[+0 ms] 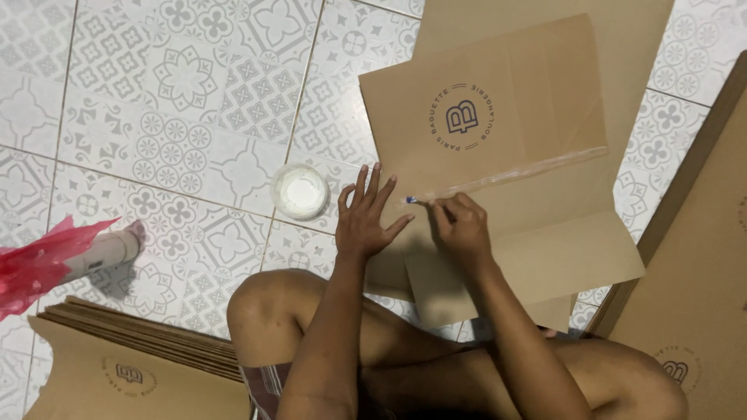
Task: The person sits on the floor and folds a flat brown paper bag into shape. They then use a small brush to apply white glue from a container along the bag's seam and press the edges together to seal it.
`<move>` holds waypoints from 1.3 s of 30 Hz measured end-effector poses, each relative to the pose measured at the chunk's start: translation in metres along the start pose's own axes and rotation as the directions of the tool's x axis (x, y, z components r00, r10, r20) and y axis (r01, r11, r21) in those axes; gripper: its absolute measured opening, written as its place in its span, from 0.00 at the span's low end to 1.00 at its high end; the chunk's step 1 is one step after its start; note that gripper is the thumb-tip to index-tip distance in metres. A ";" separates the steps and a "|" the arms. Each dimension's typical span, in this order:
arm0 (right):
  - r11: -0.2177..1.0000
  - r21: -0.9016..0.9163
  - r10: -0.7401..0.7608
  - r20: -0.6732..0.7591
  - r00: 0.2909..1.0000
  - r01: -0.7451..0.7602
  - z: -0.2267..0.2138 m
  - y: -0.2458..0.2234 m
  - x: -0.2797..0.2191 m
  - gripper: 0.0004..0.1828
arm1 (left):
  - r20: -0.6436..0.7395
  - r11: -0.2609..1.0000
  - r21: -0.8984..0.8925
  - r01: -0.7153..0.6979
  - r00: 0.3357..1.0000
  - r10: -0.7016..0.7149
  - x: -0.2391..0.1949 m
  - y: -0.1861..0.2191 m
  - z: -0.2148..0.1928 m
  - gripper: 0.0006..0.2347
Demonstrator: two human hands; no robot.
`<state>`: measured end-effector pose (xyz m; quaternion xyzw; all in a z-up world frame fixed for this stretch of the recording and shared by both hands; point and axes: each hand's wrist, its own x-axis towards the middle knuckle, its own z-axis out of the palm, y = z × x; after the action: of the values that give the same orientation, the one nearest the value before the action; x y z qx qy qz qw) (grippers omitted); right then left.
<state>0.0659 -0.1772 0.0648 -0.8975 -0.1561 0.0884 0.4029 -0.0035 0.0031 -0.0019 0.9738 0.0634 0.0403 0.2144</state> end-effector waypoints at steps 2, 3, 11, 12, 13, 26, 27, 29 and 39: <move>1.000 0.000 -0.022 0.015 1.000 0.022 0.005 0.003 0.000 0.03 | -0.009 1.000 0.001 0.000 1.000 0.000 -0.002 -0.001 0.001 0.33; 0.999 -0.003 -0.044 0.024 0.999 0.044 0.006 0.004 0.000 0.03 | -0.020 1.000 0.000 -0.005 1.000 0.005 -0.001 -0.001 0.002 0.33; 0.998 0.019 -0.054 0.046 0.997 0.053 0.015 -0.003 -0.005 0.02 | -0.028 1.000 -0.009 -0.010 1.000 0.010 -0.001 -0.001 0.004 0.33; 0.998 0.018 -0.056 0.020 0.998 0.056 0.014 0.001 -0.004 0.02 | -0.034 1.000 -0.006 -0.010 0.999 0.010 -0.001 -0.001 0.004 0.33; 0.998 0.019 -0.056 0.019 0.998 0.056 0.014 0.007 -0.004 0.02 | -0.034 1.000 -0.005 -0.011 0.999 0.011 -0.001 -0.001 0.003 0.33; 0.995 -0.079 -0.053 0.008 0.999 0.053 -0.001 0.007 -0.004 0.05 | -0.013 1.000 -0.004 0.000 1.000 0.000 0.000 -0.001 0.001 0.33; 0.993 -0.114 -0.034 -0.022 0.999 0.032 -0.011 0.008 -0.003 0.08 | -0.010 1.000 0.004 -0.002 1.000 0.002 0.000 -0.001 0.001 0.33; 0.990 -0.138 -0.024 -0.038 0.999 0.019 -0.019 0.018 -0.004 0.06 | -0.016 1.000 0.004 -0.006 1.000 0.006 0.000 0.000 -0.001 0.33; 0.987 -0.149 -0.066 -0.002 0.998 0.065 0.023 0.024 -0.015 0.05 | -0.053 1.000 0.012 -0.020 0.998 0.021 -0.001 0.000 0.001 0.33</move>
<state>0.0505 -0.1821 0.0321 -0.9198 -0.1903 0.0598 0.3379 -0.0048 0.0028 -0.0025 0.9742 0.0594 0.0679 0.2068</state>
